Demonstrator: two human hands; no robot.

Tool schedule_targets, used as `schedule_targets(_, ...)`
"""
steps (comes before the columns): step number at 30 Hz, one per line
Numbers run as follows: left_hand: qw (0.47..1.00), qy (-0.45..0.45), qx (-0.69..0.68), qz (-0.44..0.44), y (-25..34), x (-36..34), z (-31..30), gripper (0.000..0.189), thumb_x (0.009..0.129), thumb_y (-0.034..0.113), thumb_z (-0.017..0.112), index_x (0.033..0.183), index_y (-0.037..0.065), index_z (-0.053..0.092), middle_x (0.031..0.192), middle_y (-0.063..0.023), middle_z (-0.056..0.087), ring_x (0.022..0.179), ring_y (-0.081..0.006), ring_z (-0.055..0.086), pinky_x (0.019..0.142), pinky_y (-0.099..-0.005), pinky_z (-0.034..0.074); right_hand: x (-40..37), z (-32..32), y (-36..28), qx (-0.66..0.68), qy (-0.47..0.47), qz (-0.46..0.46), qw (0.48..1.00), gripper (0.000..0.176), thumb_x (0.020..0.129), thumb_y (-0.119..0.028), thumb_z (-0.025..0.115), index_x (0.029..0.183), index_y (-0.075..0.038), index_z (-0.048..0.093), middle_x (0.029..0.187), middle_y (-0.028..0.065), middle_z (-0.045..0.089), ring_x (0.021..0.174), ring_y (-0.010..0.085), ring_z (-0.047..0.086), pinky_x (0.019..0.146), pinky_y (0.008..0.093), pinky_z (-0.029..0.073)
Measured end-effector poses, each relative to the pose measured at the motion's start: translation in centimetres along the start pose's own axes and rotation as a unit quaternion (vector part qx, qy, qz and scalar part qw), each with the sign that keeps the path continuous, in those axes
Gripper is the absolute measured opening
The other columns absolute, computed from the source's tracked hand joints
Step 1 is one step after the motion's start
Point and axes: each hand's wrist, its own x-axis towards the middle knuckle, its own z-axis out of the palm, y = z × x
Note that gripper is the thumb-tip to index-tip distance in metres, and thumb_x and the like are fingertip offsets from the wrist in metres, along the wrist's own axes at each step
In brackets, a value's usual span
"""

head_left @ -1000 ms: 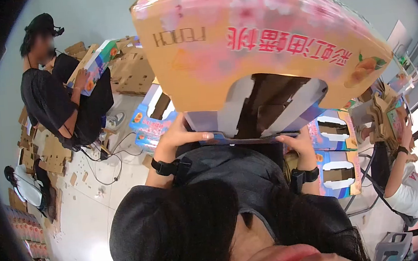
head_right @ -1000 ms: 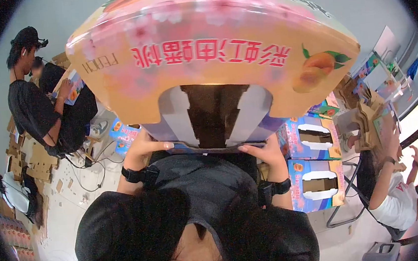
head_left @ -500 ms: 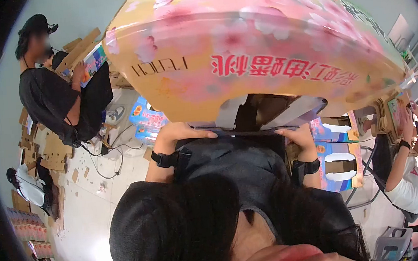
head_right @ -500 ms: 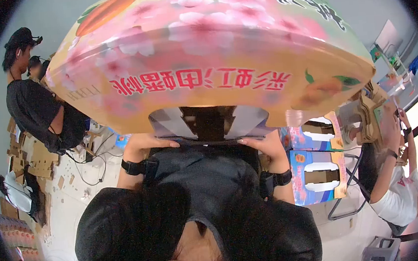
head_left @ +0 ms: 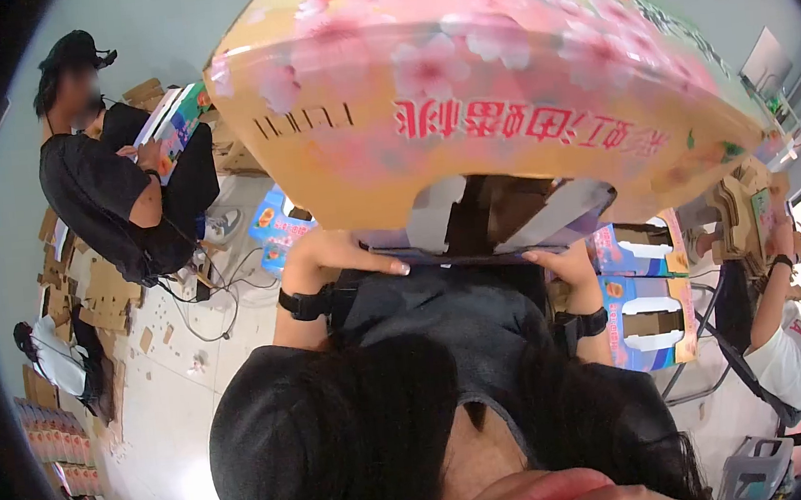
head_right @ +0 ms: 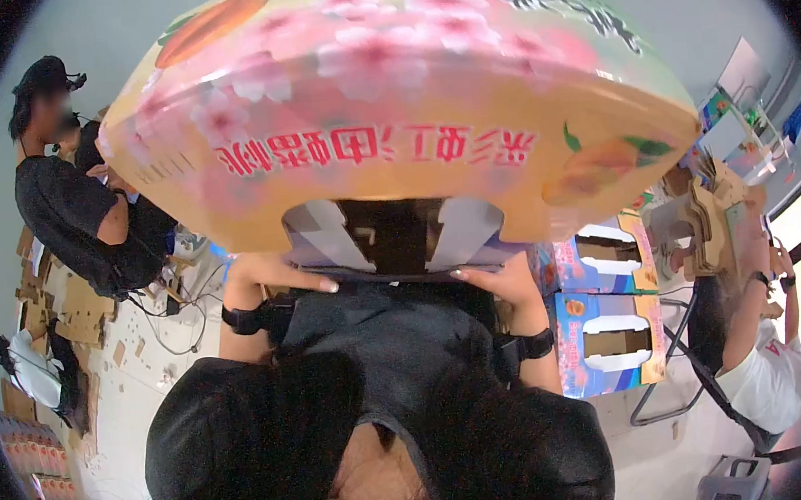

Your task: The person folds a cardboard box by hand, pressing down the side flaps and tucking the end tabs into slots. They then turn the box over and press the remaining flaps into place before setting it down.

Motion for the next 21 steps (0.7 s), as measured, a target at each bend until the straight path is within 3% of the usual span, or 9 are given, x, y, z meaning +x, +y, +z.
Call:
schedule_targets(2, 0.999, -0.014, 0.038, 0.028, 2.0, -0.3, -0.4, 0.072, 0.062, 0.020, 0.096, 0.122, 0.000, 0.062, 0.120, -0.0070, 0.065, 0.113, -0.0203, 0.056, 0.097, -0.0360, 0.045, -0.2, -0.1, 0.2, 0.022, 0.007, -0.010, 1.000, 0.068, 0.064, -0.006, 0.091, 0.123, 0.002, 0.059, 0.116, 0.0085, 0.065, 0.105, 0.0183, 0.062, 0.093, 0.0353, 0.051)
schedule_targets(4, 0.988, -0.045, -0.135, 0.053, -1.7, -1.4, -2.8, 0.075, 0.062, 0.033, 0.095, 0.121, 0.001, 0.062, 0.120, -0.0066, 0.064, 0.112, -0.0199, 0.056, 0.096, -0.0368, 0.045, -0.6, 0.0, -0.6, -0.026, 0.019, 0.009, 0.999, 0.069, 0.064, -0.006, 0.091, 0.124, 0.001, 0.058, 0.116, 0.0086, 0.065, 0.106, 0.0187, 0.062, 0.093, 0.0356, 0.051)
schedule_targets(7, 0.943, -0.024, -0.252, 0.215, -3.6, -2.0, -3.1, 0.083, 0.062, 0.051, 0.091, 0.121, 0.001, 0.062, 0.119, -0.0062, 0.063, 0.111, -0.0197, 0.057, 0.094, -0.0375, 0.045, -1.0, 0.5, -1.5, -0.060, 0.018, 0.051, 0.997, 0.068, 0.065, -0.007, 0.091, 0.124, 0.000, 0.058, 0.116, 0.0093, 0.065, 0.107, 0.0195, 0.062, 0.093, 0.0356, 0.051)
schedule_targets(10, 0.923, -0.021, -0.212, 0.320, -4.9, -1.1, -2.7, 0.088, 0.064, 0.062, 0.087, 0.121, 0.001, 0.061, 0.118, -0.0063, 0.062, 0.110, -0.0199, 0.057, 0.093, -0.0375, 0.045, -0.9, 0.0, -0.8, -0.087, 0.003, 0.067, 0.994, 0.068, 0.066, -0.008, 0.091, 0.125, -0.001, 0.058, 0.116, 0.0095, 0.065, 0.106, 0.0205, 0.062, 0.093, 0.0358, 0.051)
schedule_targets(13, 0.947, 0.079, -0.198, 0.241, -4.5, -1.2, -1.1, 0.084, 0.068, 0.060, 0.085, 0.121, 0.000, 0.061, 0.118, -0.0066, 0.062, 0.110, -0.0197, 0.057, 0.092, -0.0368, 0.045, -1.0, -0.2, -0.9, -0.101, -0.007, 0.049, 0.994, 0.063, 0.067, -0.009, 0.090, 0.122, -0.001, 0.060, 0.110, 0.0075, 0.067, 0.097, 0.0181, 0.063, 0.081, 0.0327, 0.051)
schedule_targets(15, 0.945, 0.146, -0.221, 0.190, -2.3, -1.5, 0.7, 0.080, 0.071, 0.057, 0.084, 0.121, 0.000, 0.061, 0.119, -0.0069, 0.062, 0.110, -0.0197, 0.058, 0.092, -0.0363, 0.046, -1.6, 0.5, -1.8, -0.075, -0.006, -0.024, 0.997, 0.053, 0.069, -0.009, 0.088, 0.116, -0.001, 0.064, 0.097, 0.0037, 0.069, 0.080, 0.0123, 0.064, 0.058, 0.0259, 0.051)
schedule_targets(16, 0.940, 0.159, -0.238, 0.184, -0.1, -1.6, 1.6, 0.079, 0.072, 0.057, 0.084, 0.121, 0.000, 0.061, 0.120, -0.0071, 0.062, 0.110, -0.0197, 0.058, 0.091, -0.0360, 0.046, -2.1, 1.1, -3.3, -0.035, -0.008, -0.016, 0.999, 0.053, 0.070, -0.007, 0.087, 0.118, -0.001, 0.064, 0.104, 0.0059, 0.068, 0.092, 0.0167, 0.063, 0.074, 0.0316, 0.053)
schedule_targets(19, 0.949, 0.130, -0.245, 0.152, 0.9, -1.5, 1.0, 0.075, 0.074, 0.057, 0.082, 0.119, 0.000, 0.063, 0.121, -0.0079, 0.063, 0.110, -0.0194, 0.059, 0.090, -0.0353, 0.047, -3.1, -1.7, -1.7, -0.033, -0.008, -0.074, 0.997, 0.083, 0.065, -0.010, 0.093, 0.135, 0.000, 0.049, 0.131, 0.0103, 0.056, 0.120, 0.0243, 0.055, 0.103, 0.0392, 0.044)
schedule_targets(21, 0.959, 0.122, -0.223, 0.128, 0.4, -1.8, 0.9, 0.072, 0.075, 0.057, 0.081, 0.116, 0.001, 0.065, 0.121, -0.0086, 0.065, 0.109, -0.0204, 0.060, 0.091, -0.0364, 0.048, -4.1, -5.4, -1.3, -0.043, 0.000, -0.136, 0.990, 0.086, 0.070, -0.026, 0.091, 0.139, -0.002, 0.045, 0.135, 0.0102, 0.052, 0.122, 0.0259, 0.052, 0.104, 0.0416, 0.043)
